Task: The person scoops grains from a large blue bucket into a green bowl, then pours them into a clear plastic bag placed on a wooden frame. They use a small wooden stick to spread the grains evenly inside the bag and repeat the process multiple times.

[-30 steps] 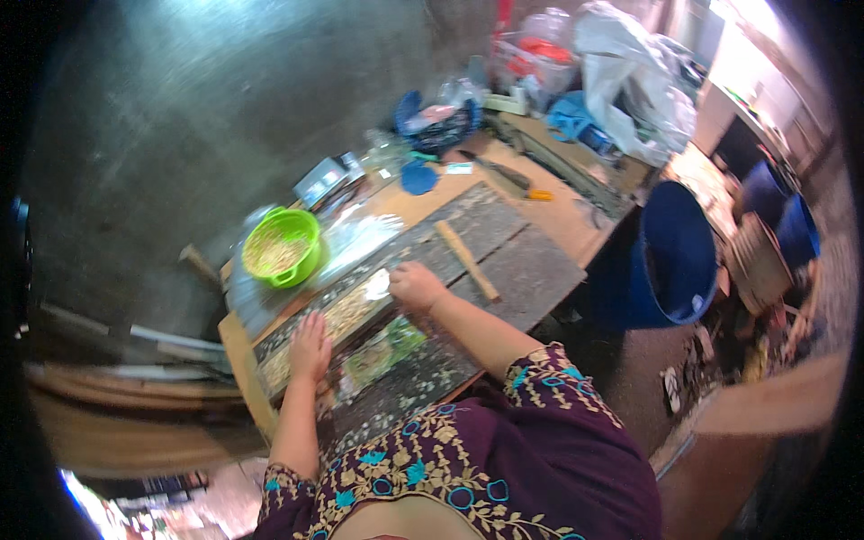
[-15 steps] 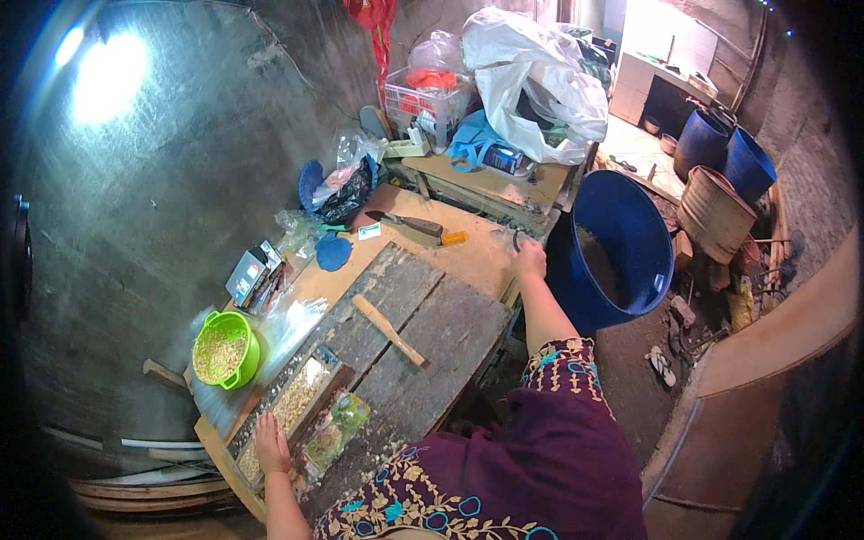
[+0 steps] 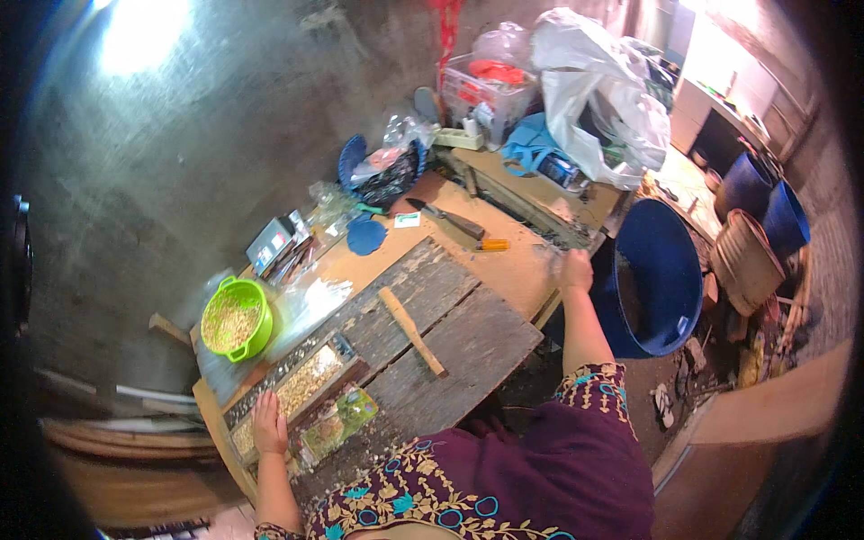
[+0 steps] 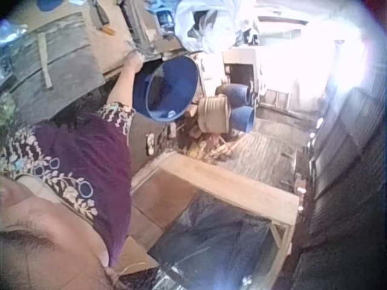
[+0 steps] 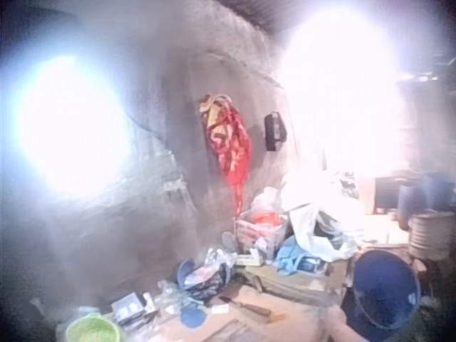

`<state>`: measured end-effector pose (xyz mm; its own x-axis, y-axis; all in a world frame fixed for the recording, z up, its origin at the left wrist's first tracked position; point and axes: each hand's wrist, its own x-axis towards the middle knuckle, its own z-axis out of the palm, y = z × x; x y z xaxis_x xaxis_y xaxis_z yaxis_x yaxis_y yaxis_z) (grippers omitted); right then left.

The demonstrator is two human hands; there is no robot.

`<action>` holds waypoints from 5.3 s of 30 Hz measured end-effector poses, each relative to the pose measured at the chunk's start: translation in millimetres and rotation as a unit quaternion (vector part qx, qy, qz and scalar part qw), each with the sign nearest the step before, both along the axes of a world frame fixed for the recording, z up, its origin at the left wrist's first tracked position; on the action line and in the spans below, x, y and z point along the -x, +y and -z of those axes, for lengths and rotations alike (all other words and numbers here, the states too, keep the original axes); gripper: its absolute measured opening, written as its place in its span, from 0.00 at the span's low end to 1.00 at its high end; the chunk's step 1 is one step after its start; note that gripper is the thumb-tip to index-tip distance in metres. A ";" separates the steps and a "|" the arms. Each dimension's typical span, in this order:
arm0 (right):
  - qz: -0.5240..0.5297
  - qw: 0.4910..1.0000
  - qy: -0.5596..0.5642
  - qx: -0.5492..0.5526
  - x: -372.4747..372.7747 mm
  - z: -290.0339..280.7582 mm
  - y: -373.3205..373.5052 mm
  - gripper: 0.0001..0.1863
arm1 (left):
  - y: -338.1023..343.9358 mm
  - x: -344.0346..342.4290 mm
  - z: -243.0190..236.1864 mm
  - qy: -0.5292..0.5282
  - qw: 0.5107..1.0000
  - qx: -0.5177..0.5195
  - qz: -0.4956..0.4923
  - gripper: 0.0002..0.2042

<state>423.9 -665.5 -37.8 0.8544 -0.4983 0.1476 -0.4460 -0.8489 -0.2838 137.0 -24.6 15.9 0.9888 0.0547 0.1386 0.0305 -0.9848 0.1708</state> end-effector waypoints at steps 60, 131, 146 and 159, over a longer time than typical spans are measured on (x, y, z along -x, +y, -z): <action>-0.725 0.681 0.033 -0.099 237.5 -112.5 561.7 0.10 | 114.8 95.8 -3.3 -0.179 0.983 0.019 -0.038 0.07; -0.532 0.841 0.047 -0.089 140.4 -83.8 366.2 0.11 | -70.0 -94.6 13.6 -0.043 0.989 0.067 0.128 0.16; -0.507 0.816 -0.135 -0.243 139.1 -86.4 345.4 0.08 | -84.3 -89.2 -1.9 -0.035 0.993 0.060 0.097 0.27; -0.574 0.804 -0.016 -0.156 151.6 -71.1 381.8 0.05 | -35.5 -18.1 -9.6 0.059 0.995 -0.053 -0.056 0.36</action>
<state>272.2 -283.7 33.2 0.7762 0.5984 0.1987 0.5913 -0.5814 -0.5589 155.1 -60.1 25.5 0.9870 0.1577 0.0324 0.1558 -0.9863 0.0539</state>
